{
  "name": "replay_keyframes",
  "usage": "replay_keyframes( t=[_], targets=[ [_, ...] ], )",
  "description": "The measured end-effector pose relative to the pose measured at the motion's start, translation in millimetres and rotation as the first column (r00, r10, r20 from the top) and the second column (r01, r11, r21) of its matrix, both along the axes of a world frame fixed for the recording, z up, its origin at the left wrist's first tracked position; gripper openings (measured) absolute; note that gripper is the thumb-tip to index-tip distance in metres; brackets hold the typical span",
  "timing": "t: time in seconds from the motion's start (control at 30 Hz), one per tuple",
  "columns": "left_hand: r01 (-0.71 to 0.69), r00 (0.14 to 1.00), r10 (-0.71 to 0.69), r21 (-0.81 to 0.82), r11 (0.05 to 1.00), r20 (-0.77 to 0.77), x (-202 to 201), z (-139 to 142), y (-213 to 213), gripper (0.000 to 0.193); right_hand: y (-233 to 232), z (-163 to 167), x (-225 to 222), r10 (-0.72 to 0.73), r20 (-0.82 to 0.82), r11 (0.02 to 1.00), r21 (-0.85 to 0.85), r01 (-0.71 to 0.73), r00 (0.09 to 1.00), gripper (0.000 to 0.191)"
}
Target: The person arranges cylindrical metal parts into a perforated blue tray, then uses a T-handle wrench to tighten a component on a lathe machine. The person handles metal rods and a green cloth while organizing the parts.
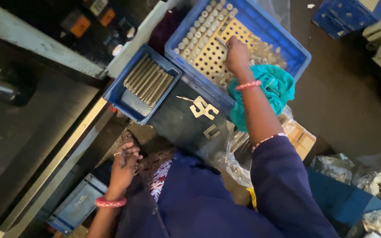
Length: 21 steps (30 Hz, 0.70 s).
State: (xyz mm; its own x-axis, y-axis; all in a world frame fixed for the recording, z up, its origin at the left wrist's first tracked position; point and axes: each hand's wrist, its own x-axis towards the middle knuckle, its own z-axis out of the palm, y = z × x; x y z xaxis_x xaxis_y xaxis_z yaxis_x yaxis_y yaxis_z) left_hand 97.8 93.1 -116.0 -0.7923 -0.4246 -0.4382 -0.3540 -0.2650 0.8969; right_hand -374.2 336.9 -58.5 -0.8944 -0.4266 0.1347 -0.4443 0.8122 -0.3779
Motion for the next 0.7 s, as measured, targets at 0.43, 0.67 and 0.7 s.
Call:
replay_keyframes(
  t=[0.43,0.67,0.7],
  targets=[
    [-0.018,1.000,0.018,-0.006,1.000,0.004,3,11,-2,0.035,-29,35,-23,0.056,-0.284,0.949,-0.282,-0.139,0.957,0.019],
    [0.000,1.000,0.000,0.028,1.000,0.010,-3,21,-3,0.038,-36,23,-23,-0.025,-0.213,0.942,-0.332,-0.049,0.977,0.029],
    [0.009,1.000,-0.010,0.014,1.000,0.015,-4,22,-3,0.038,-36,20,-23,-0.015,-0.227,0.946,-0.318,-0.059,0.974,0.029]
  ],
)
